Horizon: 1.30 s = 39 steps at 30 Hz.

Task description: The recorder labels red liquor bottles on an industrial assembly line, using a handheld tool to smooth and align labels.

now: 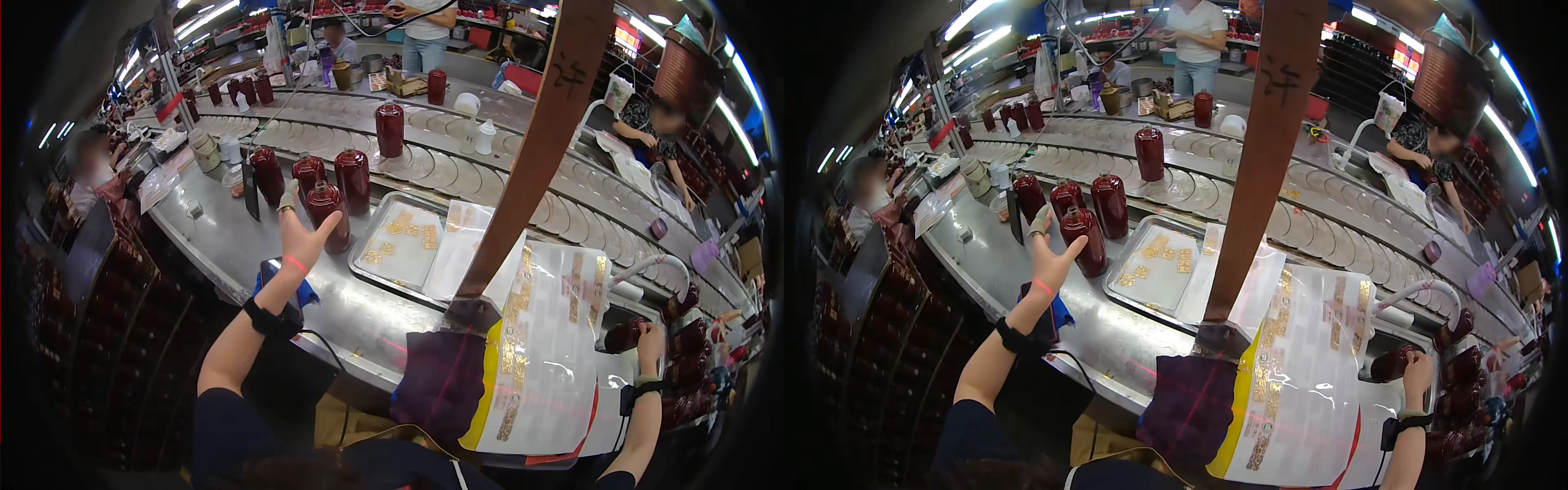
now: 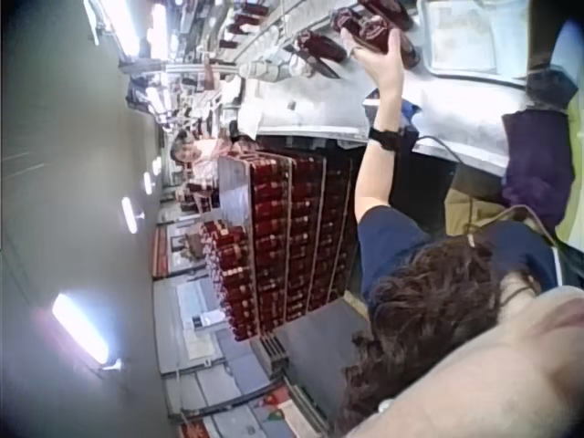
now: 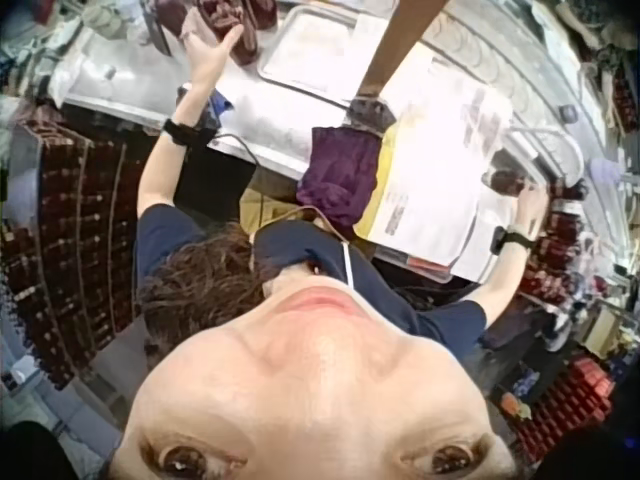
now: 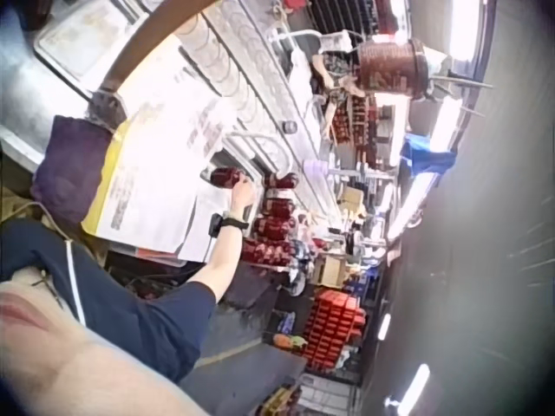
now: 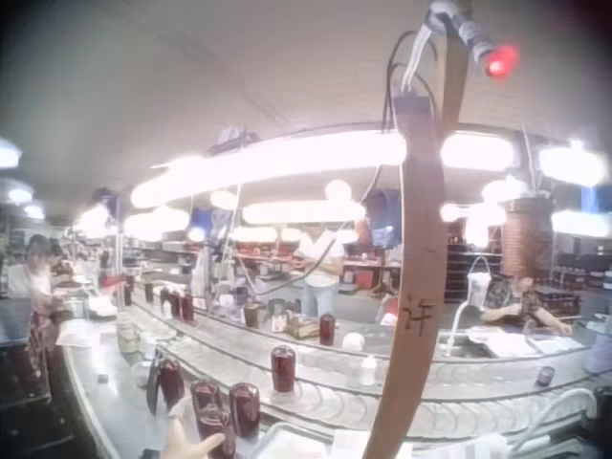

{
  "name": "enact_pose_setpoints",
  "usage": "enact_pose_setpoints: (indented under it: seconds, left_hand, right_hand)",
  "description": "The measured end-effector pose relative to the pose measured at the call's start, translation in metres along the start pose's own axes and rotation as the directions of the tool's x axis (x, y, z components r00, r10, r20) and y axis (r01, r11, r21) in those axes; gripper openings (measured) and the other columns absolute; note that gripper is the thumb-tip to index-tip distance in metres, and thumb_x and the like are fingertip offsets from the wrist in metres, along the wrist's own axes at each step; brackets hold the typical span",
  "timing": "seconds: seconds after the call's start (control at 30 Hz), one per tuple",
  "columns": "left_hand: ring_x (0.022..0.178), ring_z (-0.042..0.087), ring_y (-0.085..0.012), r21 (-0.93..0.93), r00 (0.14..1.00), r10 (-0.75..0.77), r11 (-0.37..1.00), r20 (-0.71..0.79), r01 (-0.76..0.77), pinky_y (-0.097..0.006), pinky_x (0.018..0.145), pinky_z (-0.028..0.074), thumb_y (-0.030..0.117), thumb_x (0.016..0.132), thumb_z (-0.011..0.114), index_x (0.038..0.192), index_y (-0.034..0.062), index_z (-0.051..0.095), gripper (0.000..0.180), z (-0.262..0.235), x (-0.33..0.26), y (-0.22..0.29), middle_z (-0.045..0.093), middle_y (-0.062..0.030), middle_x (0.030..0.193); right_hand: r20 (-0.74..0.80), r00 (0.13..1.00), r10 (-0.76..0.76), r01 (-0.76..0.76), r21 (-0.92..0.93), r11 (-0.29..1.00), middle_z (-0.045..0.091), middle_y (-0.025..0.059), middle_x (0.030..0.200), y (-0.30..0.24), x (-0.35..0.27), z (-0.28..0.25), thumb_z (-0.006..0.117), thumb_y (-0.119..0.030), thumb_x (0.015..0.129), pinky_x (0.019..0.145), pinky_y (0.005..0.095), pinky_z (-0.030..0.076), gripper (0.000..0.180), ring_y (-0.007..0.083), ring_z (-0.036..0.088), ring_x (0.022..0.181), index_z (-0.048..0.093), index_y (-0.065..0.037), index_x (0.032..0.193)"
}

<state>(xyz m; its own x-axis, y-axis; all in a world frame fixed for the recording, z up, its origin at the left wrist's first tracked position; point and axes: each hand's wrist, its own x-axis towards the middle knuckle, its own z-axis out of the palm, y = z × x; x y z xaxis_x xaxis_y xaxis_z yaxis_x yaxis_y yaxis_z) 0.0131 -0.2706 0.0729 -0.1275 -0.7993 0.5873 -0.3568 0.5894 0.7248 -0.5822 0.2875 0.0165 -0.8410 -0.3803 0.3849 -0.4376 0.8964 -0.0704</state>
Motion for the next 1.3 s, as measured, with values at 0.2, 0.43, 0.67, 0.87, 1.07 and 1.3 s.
enact_pose_setpoints:
  seconds: [0.2, 0.43, 0.67, 0.87, 1.07, 1.3]
  left_hand:
    - [0.149, 0.039, -0.0274, -0.163, 0.992, -0.035, 0.985, 0.119, 0.054, -0.047, 0.123, 0.029, 0.012, 0.093, 0.077, 0.156, 0.0046, 0.036, 0.076, -0.043, -0.046, 0.062, 0.043, -0.0145, 0.157]
    - [0.146, 0.041, -0.0271, -0.225, 0.971, -0.038, 0.970, 0.236, 0.092, -0.044, 0.122, 0.031, 0.001, 0.094, 0.070, 0.153, 0.0007, 0.039, 0.067, -0.079, -0.097, 0.109, 0.042, -0.0137, 0.157]
    - [0.138, 0.049, -0.0252, -0.258, 0.794, -0.215, 0.870, 0.568, 0.420, -0.041, 0.114, 0.043, 0.013, 0.091, 0.079, 0.150, -0.0003, 0.044, 0.070, -0.056, -0.180, 0.099, 0.051, -0.0139, 0.147]
    - [0.138, 0.052, -0.0267, -0.252, 0.576, -0.100, 0.829, 0.811, 0.499, -0.042, 0.114, 0.045, 0.016, 0.092, 0.078, 0.151, 0.0025, 0.044, 0.069, -0.027, -0.222, 0.126, 0.050, -0.0156, 0.150]
    - [0.147, 0.043, -0.0282, -0.415, 0.522, 0.190, 0.836, 0.832, 0.358, -0.042, 0.120, 0.038, 0.018, 0.087, 0.084, 0.160, 0.0019, 0.030, 0.092, 0.016, -0.222, 0.166, 0.039, -0.0168, 0.161]
    - [0.148, 0.040, -0.0275, -0.674, 0.577, 0.452, 0.696, 0.680, 0.249, -0.041, 0.123, 0.032, 0.024, 0.068, 0.099, 0.163, 0.0015, 0.020, 0.125, 0.070, -0.203, 0.171, 0.039, -0.0172, 0.160]
  right_hand:
    - [0.044, 0.992, 0.115, -0.116, 0.044, 0.992, 0.071, 0.0210, 0.111, -0.001, 0.001, -0.008, 0.066, -0.040, 0.098, 0.092, 0.0515, 0.052, 0.035, 0.0417, 0.066, 0.108, 0.078, -0.007, 0.105]
    - [0.097, 0.994, 0.041, -0.043, 0.019, 0.999, 0.067, 0.0154, 0.110, -0.009, -0.003, -0.015, 0.065, -0.038, 0.099, 0.088, 0.0513, 0.051, 0.032, 0.0400, 0.064, 0.106, 0.074, -0.008, 0.106]
    - [-0.193, 0.978, -0.080, 0.090, 0.042, 0.995, 0.063, 0.0131, 0.107, -0.053, -0.033, -0.104, 0.059, -0.031, 0.104, 0.079, 0.0483, 0.050, 0.027, 0.0424, 0.064, 0.100, 0.068, -0.005, 0.106]
    - [-0.370, 0.860, -0.352, 0.416, 0.110, 0.903, 0.055, 0.0165, 0.097, -0.121, -0.074, -0.196, 0.061, -0.018, 0.103, 0.076, 0.0443, 0.047, 0.018, 0.0413, 0.059, 0.091, 0.060, 0.000, 0.101]
    - [-0.192, 0.815, -0.547, 0.570, 0.431, 0.699, 0.054, 0.0137, 0.089, -0.210, -0.116, -0.224, 0.067, -0.008, 0.097, 0.072, 0.0355, 0.046, 0.010, 0.0328, 0.057, 0.079, 0.065, 0.002, 0.096]
    - [-0.025, 0.673, -0.739, 0.464, 0.792, 0.397, 0.056, 0.0129, 0.093, -0.292, -0.151, -0.219, 0.065, -0.005, 0.096, 0.079, 0.0373, 0.048, 0.007, 0.0327, 0.060, 0.087, 0.068, 0.002, 0.097]
